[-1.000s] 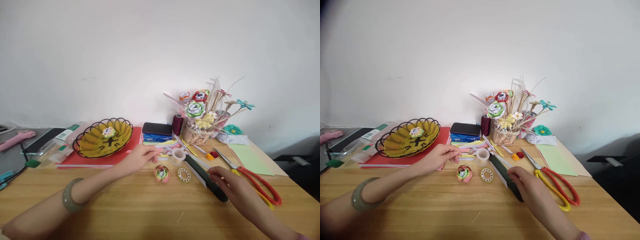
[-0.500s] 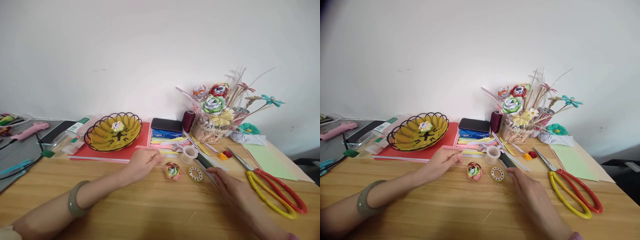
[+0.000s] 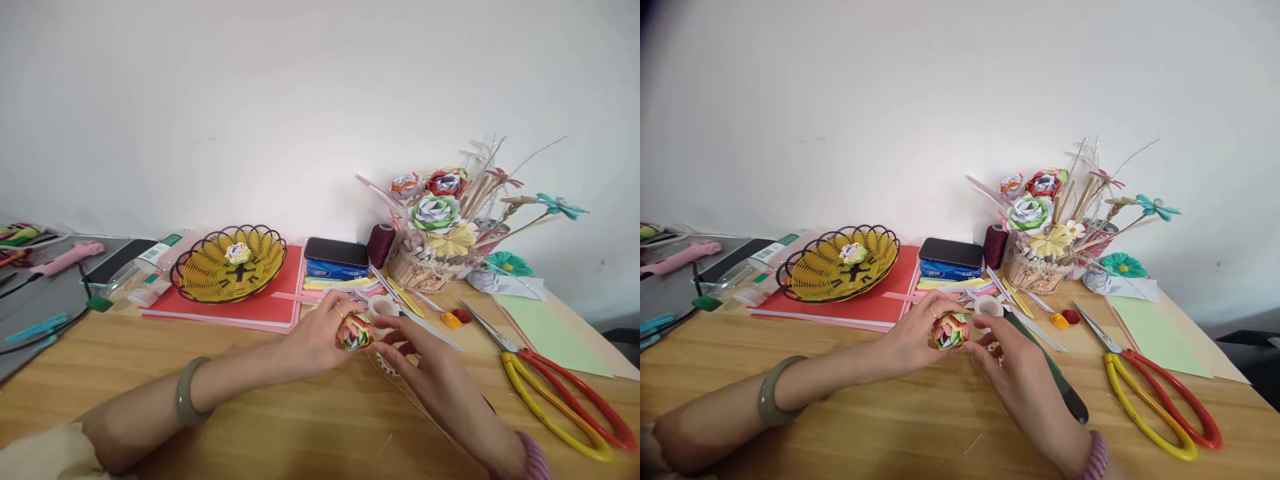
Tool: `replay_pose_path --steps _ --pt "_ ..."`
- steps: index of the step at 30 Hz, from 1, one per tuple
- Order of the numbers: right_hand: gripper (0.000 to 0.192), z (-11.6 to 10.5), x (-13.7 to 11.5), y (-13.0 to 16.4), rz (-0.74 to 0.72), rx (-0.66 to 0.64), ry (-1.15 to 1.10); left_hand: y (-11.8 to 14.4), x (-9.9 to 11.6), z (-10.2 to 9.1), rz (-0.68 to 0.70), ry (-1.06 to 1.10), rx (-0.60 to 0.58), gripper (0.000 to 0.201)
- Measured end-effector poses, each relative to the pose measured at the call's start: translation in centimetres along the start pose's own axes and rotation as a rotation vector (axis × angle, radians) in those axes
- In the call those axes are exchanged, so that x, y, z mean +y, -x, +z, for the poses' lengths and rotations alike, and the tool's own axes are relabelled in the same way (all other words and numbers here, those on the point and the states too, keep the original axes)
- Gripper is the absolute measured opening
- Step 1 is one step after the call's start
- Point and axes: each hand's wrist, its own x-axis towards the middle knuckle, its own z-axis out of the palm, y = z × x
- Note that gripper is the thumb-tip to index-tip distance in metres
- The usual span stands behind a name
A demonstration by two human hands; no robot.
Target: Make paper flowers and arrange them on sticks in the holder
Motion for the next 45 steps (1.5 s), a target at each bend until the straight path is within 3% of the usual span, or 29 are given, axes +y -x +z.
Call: replay_pose_path --steps 2,4,8,10,12,14,16,19,22,24,29,38,45 --pt "0.029 -0.1 -0.5 -0.8 -0.041 0.009 -0.129 -0.4 0.5 -0.3 0.028 0.071 0.044 0.043" --pt "0.027 -0.3 -0.8 -1.7 -0.075 0.04 -0.202 -1.0 0.9 -0.6 0.028 0.192 0.072 0.057" --pt "0.025 -1.2 -0.9 -3.2 -0.146 0.155 -0.217 -2.6 0.8 -1.2 -0.042 0.811 -0.025 0.104" --pt "0.025 -1.8 -0.7 -3.8 -0.205 0.192 -0.186 -3.5 0.5 -1.4 -0.176 1.135 -0.065 0.092" --pt "0.025 -2.3 -0.4 -4.4 -0.292 0.211 -0.09 -4.4 0.3 -1.7 -0.324 1.258 -0.174 0.075" --pt "0.025 -2.7 -0.1 -4.6 -0.382 0.185 0.022 -5.0 0.2 -1.9 -0.411 1.204 -0.314 0.074" --pt "0.026 -2.9 0.1 -4.6 -0.451 0.151 0.084 -5.4 0.3 -1.9 -0.44 1.094 -0.372 0.07" --pt "0.026 -2.8 0.0 -4.2 -0.443 0.201 0.104 -5.5 0.5 -1.7 -0.429 1.05 -0.298 0.056" --pt "0.016 -2.4 -0.3 -3.6 -0.274 0.34 0.039 -5.4 0.8 -1.4 -0.425 1.176 -0.187 0.042" --pt "0.012 -2.1 -0.4 -3.3 -0.157 0.356 -0.026 -5.4 0.8 -1.2 -0.451 1.288 -0.12 0.038" --pt "0.016 -1.3 -0.3 -3.1 -0.048 0.258 -0.09 -5.1 1.0 -0.9 -0.464 1.449 -0.028 0.039" --pt "0.01 -0.7 0.5 -3.1 0.002 0.192 -0.167 -4.7 0.8 0.3 -0.378 1.384 -0.012 0.062" --pt "0.019 -1.4 0.3 -3.6 0.204 -0.011 -0.493 -4.7 0.2 0.5 -0.289 1.3 0.003 0.063"
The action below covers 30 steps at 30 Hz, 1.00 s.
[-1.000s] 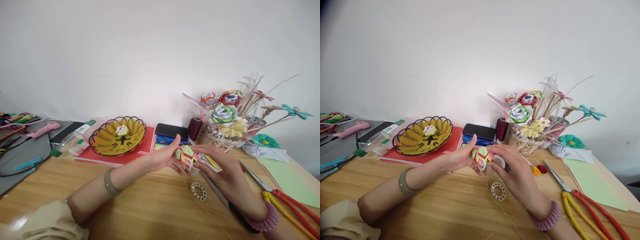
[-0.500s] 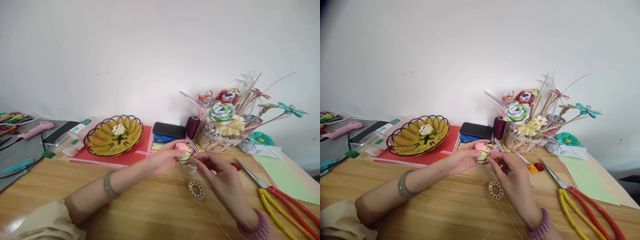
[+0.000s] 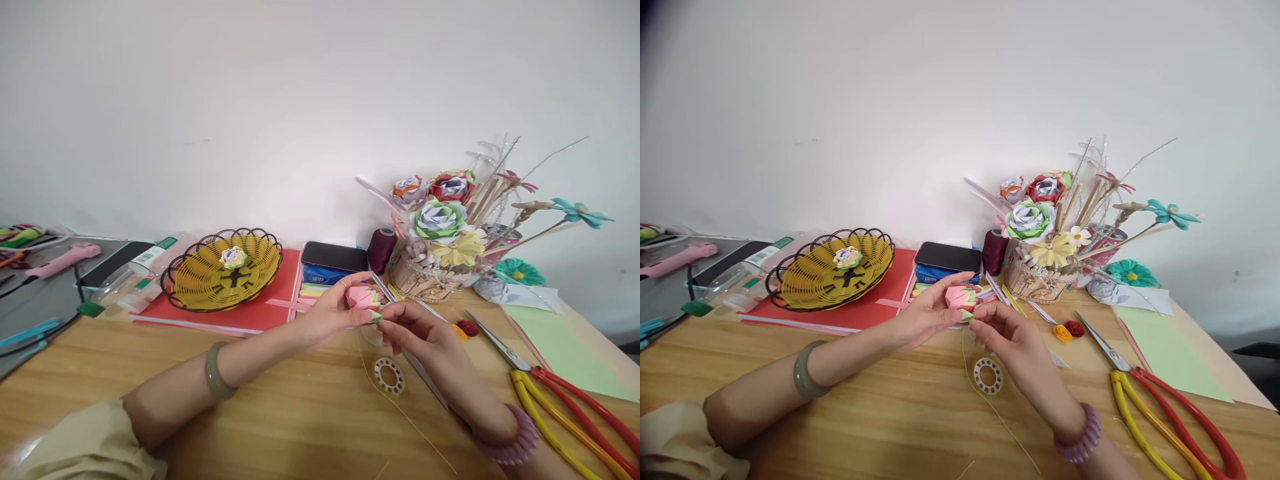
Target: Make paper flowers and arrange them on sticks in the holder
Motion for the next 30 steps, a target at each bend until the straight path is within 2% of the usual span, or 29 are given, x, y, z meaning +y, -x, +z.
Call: replay_pose_path --steps 7,12,19,22,25,30 --pt "0.021 -0.6 1.2 -0.6 0.037 -0.124 -0.24 0.1 0.2 -0.1 -0.036 -0.009 -0.015 0.058" --pt "0.025 -0.8 0.5 -0.5 0.049 -0.134 -0.152 0.1 0.3 0.0 -0.033 -0.025 -0.022 0.056" --pt "0.027 -0.6 0.0 -0.5 0.028 -0.083 -0.006 0.2 0.2 0.1 -0.063 -0.081 -0.021 0.058" --pt "0.03 -0.3 0.3 -0.4 -0.041 -0.061 0.073 0.2 0.1 0.2 -0.089 -0.098 -0.023 0.058" --pt "0.029 -0.2 0.8 -0.2 -0.153 -0.002 0.255 0.2 0.0 0.3 -0.097 -0.108 -0.002 0.055" --pt "0.015 0.0 1.8 0.1 -0.461 0.141 0.662 0.2 -0.3 0.3 -0.113 -0.114 0.043 0.056"
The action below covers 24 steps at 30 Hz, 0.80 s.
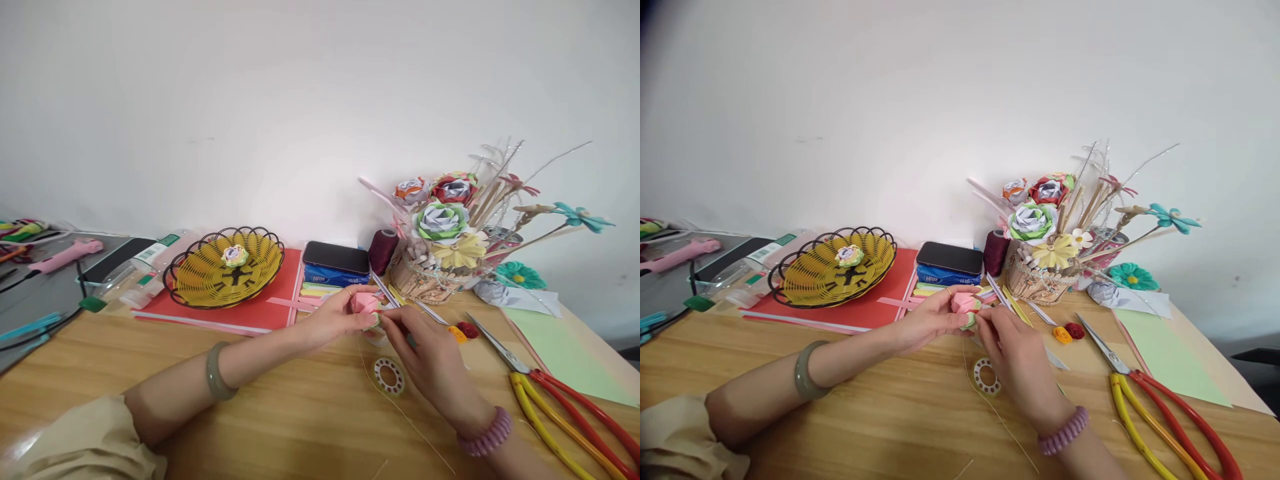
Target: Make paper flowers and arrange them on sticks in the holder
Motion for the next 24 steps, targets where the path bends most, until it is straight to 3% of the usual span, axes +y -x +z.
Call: replay_pose_path --steps 4,7,9,13,17,24 --pt "0.015 0.5 0.3 0.2 -0.176 0.092 0.284 0.0 -0.3 0.1 0.018 0.023 -0.017 0.053" --pt "0.013 0.4 0.1 0.2 -0.202 0.144 0.339 0.2 -0.4 0.3 0.016 0.022 -0.016 0.053" --pt "0.013 0.0 -0.4 0.0 -0.123 0.132 0.188 0.3 -0.4 0.5 0.018 0.027 -0.003 0.053" --pt "0.027 -1.1 -1.2 -0.5 0.186 -0.002 -0.3 0.6 -0.1 0.9 0.042 0.044 0.025 0.055" --pt "0.032 -1.2 -0.8 -0.9 0.398 -0.112 -0.68 0.7 0.1 1.0 0.068 0.064 0.042 0.054" --pt "0.029 -0.3 -0.4 -0.7 0.503 -0.13 -0.862 0.6 -0.2 1.1 0.104 0.076 0.028 0.052"
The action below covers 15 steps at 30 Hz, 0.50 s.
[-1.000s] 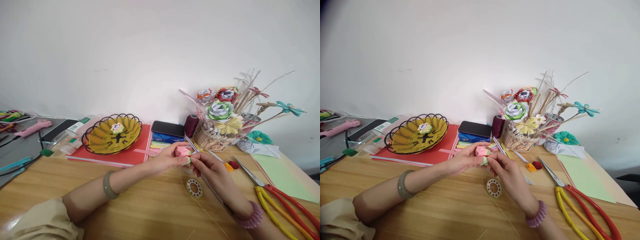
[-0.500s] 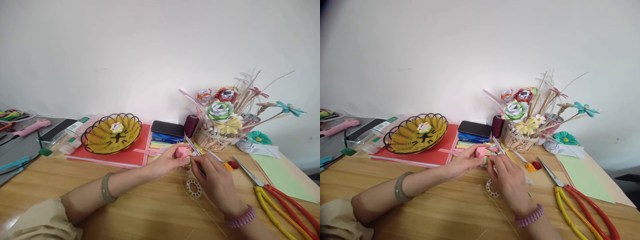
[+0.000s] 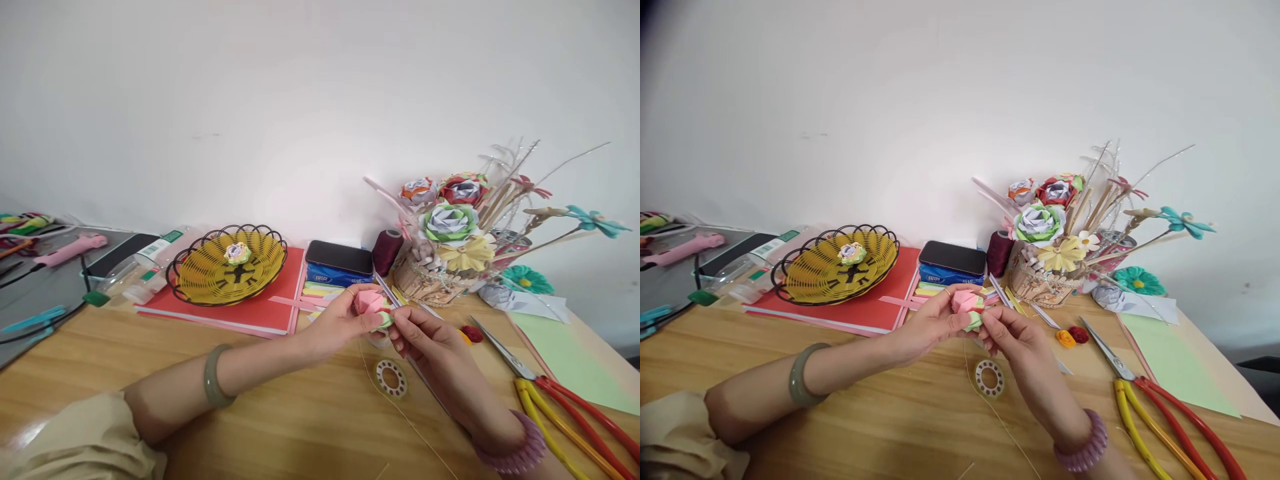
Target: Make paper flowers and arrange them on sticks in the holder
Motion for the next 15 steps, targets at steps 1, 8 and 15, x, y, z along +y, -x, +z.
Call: replay_pose_path --steps 1,8,15 --pt "0.028 0.2 -0.1 0.1 0.01 0.003 -0.019 0.0 0.0 0.0 0.011 -0.006 -0.002 0.052" --pt "0.031 1.1 -0.6 0.7 -0.055 0.097 0.091 0.3 -0.1 0.3 0.032 -0.051 -0.004 0.053" --pt "0.031 1.0 0.0 0.8 -0.219 0.144 0.401 0.5 -0.7 -0.1 0.073 -0.111 -0.039 0.049"
